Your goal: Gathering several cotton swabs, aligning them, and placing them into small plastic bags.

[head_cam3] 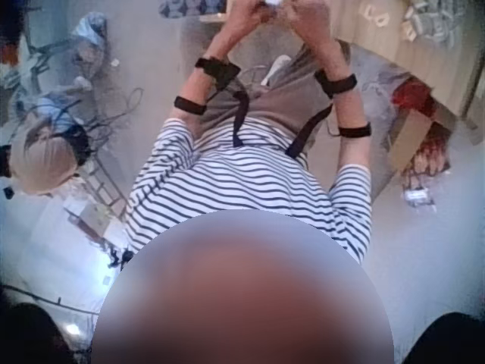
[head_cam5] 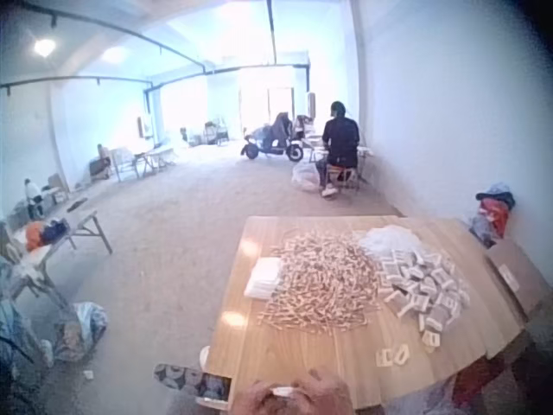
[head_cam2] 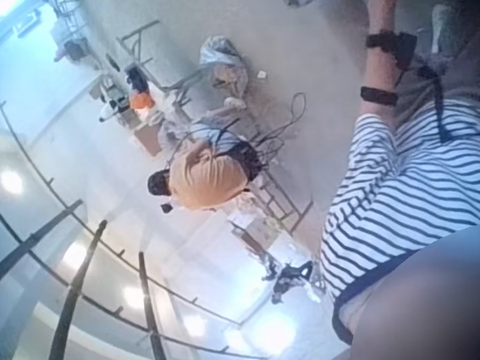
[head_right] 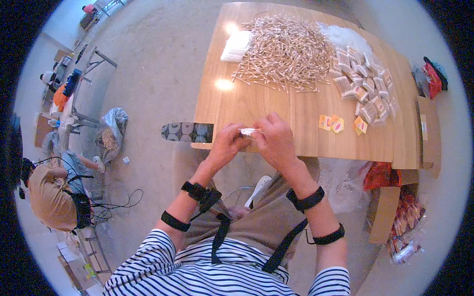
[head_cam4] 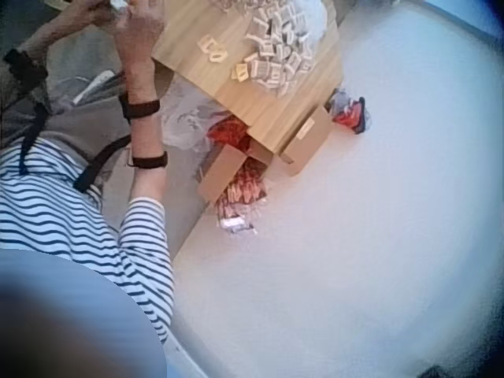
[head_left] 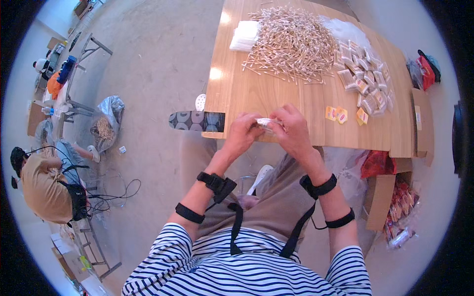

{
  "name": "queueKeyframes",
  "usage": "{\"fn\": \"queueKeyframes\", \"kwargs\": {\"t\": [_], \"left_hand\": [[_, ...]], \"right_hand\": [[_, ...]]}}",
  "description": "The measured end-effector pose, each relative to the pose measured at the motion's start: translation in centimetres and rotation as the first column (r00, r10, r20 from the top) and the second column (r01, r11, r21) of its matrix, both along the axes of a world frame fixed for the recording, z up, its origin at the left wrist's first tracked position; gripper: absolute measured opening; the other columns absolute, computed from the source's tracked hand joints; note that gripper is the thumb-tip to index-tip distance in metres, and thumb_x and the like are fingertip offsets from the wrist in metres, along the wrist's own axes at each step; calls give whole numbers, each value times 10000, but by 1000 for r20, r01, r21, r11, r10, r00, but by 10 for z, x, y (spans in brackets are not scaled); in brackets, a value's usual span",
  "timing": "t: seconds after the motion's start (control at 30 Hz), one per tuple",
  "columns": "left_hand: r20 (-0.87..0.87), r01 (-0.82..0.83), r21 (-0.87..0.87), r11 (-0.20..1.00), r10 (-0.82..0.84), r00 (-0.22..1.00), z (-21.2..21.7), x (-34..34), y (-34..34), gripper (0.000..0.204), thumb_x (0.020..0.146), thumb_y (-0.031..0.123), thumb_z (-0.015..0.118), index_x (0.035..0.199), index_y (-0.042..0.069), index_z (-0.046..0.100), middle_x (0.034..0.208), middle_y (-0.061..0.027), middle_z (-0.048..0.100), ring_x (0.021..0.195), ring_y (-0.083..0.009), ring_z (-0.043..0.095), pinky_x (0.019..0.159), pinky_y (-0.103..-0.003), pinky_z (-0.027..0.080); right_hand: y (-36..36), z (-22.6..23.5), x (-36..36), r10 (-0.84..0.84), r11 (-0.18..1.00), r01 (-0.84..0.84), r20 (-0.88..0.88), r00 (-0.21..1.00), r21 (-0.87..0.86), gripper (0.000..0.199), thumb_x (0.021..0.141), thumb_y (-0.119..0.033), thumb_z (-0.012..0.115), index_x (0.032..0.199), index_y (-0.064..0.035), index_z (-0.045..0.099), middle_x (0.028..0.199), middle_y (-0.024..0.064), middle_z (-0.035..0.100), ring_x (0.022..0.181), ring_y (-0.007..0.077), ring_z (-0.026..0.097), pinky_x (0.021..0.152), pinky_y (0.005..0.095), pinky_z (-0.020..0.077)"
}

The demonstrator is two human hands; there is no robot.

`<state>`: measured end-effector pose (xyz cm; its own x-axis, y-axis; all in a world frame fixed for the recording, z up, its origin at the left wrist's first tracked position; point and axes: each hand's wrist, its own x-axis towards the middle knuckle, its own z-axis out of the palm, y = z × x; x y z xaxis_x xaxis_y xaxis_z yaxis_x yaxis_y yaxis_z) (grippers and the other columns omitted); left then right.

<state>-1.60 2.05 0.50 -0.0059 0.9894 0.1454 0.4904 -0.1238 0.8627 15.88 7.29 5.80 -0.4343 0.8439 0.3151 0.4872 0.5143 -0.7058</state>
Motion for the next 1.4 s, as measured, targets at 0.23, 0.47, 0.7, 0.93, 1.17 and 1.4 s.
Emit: {"fn": "queueKeyframes", "kwargs": {"t": [0.23,0.47,0.7,0.93,1.17,1.4], "left_hand": [[-44,38,-22,999,-39,998,3,-3,5,236,844,84,720,1070,34,679,872,-135,631,828,-274,604,750,-383,489],[122,-2,-172,985,23,992,5,-1,6,214,822,86,735,1018,33,666,861,-96,659,813,-203,617,736,-341,500],[205,-187,-200,962,228,952,13,-4,-5,157,834,50,708,979,12,662,883,-20,675,824,-90,610,752,-260,501],[291,-159,-243,957,228,929,8,1,-24,109,850,39,690,948,11,653,871,-17,663,833,-83,614,757,-252,512],[533,-135,-277,951,269,802,12,4,-27,231,876,44,683,1093,-2,616,923,-46,673,858,-114,639,777,-271,533],[876,159,-98,982,10,482,77,34,-33,603,870,-13,667,1421,15,425,1001,-84,694,933,-162,673,794,-298,546]], "right_hand": [[10,-7,-5,156,956,-195,185,970,219,149,843,-128,676,878,-57,549,804,150,574,757,374,604,656,473,475],[4,-21,-5,95,950,-168,270,958,263,153,913,-140,629,869,-67,502,727,141,568,655,368,598,580,476,466],[23,-27,10,-175,913,80,208,962,400,159,939,-145,618,879,-57,500,714,153,566,647,366,609,557,480,470],[29,-38,14,-243,903,149,193,951,403,160,953,-146,603,881,-45,502,711,165,570,653,402,609,562,484,485],[30,-13,29,-355,907,317,-98,930,-277,170,995,-172,560,959,-6,570,790,160,672,649,251,670,548,395,515],[-18,2,25,-570,505,-427,-661,489,-750,194,1010,-192,558,1041,-10,616,882,63,701,639,119,645,513,251,508]]}}
